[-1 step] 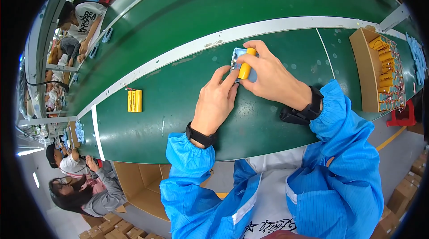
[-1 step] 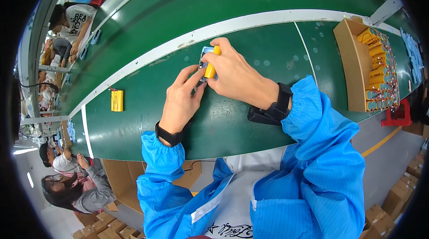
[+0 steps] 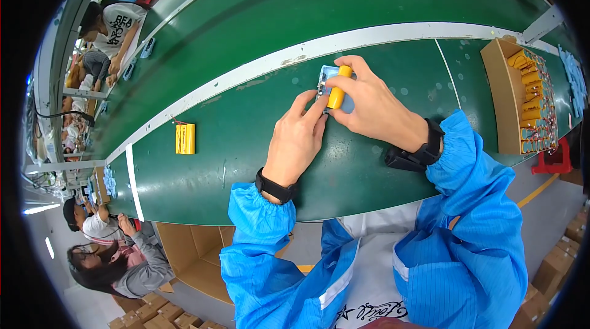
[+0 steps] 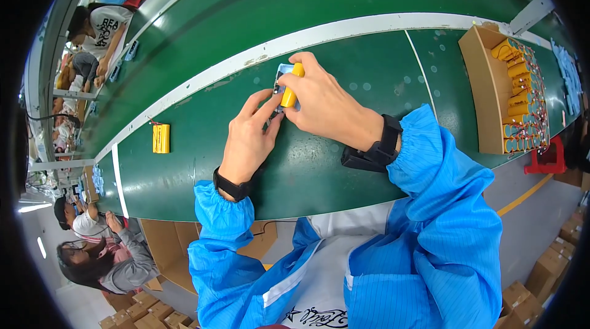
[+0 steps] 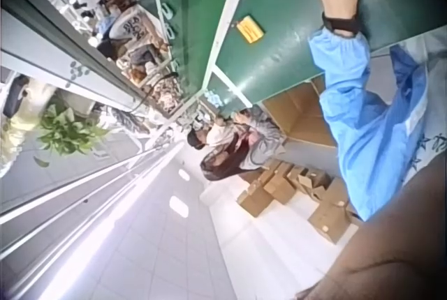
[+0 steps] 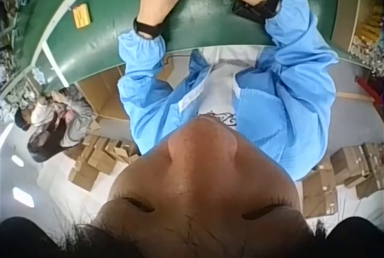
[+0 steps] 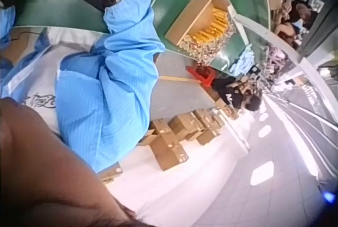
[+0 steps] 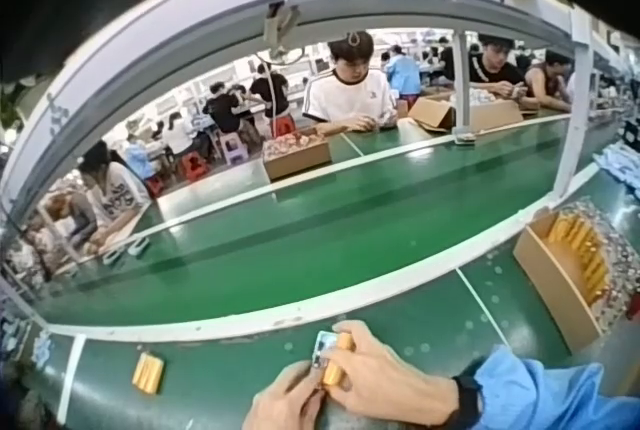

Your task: The person picks up a battery and a plastic housing, fits the battery into the housing while tucking the wires inside, and places the assembled unit onto the conveyor belt. This process is repeated with a second battery and housing.

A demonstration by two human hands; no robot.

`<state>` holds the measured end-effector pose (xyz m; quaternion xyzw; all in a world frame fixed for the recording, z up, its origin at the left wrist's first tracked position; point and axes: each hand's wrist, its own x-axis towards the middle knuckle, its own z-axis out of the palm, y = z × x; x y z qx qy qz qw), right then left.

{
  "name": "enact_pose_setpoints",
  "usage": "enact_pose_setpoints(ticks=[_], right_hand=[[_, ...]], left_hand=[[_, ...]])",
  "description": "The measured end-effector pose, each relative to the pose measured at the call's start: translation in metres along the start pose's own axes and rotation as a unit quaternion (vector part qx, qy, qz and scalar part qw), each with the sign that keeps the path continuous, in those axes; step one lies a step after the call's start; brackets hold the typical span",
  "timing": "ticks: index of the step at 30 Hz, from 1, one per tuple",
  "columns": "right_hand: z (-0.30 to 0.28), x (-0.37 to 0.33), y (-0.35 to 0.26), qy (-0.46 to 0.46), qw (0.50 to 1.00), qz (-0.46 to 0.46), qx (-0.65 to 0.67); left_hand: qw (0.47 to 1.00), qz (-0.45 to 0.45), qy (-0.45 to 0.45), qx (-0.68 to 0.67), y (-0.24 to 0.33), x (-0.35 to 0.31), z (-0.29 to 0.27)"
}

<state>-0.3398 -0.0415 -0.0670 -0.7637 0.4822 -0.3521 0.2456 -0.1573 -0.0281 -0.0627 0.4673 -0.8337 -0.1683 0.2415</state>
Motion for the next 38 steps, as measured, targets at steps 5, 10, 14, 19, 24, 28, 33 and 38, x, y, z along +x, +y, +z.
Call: enact_pose_setpoints(ticks=[5, 10, 14, 19, 24, 28, 33, 38], right_hand=[[0.008, -0.001, 0.006, 0.044, 0.998, -0.041, 0.003], [0.01, 0.001, 0.008, 0.05, 0.996, -0.067, -0.005], [0.01, 0.001, 0.004, 0.039, 0.995, -0.085, -0.021], [0.009, 0.003, 0.002, 0.02, 0.996, -0.081, -0.029], [0.013, 0.002, 0.008, 0.019, 0.995, -0.079, -0.056], [0.014, 0.001, 0.004, 0.028, 0.995, -0.072, -0.063], [0.015, -0.002, 0.004, 0.028, 0.995, -0.066, -0.072], [0.01, 0.0, 0.004, -0.006, 0.998, -0.044, -0.054]], left_hand=[[0.999, 0.02, 0.026, 0.01, -0.007, 0.0, 0.003], [0.997, -0.047, 0.009, -0.054, 0.002, 0.002, -0.004], [0.998, 0.023, 0.017, -0.054, -0.014, 0.003, -0.007], [0.955, -0.139, -0.036, -0.26, -0.02, 0.012, -0.012], [0.959, -0.193, -0.045, -0.201, -0.019, 0.033, 0.001], [0.948, -0.22, -0.088, -0.213, -0.018, 0.041, -0.001], [0.946, -0.216, -0.088, -0.227, -0.014, 0.04, -0.003], [0.899, -0.23, -0.096, -0.359, -0.034, 0.04, -0.002]])
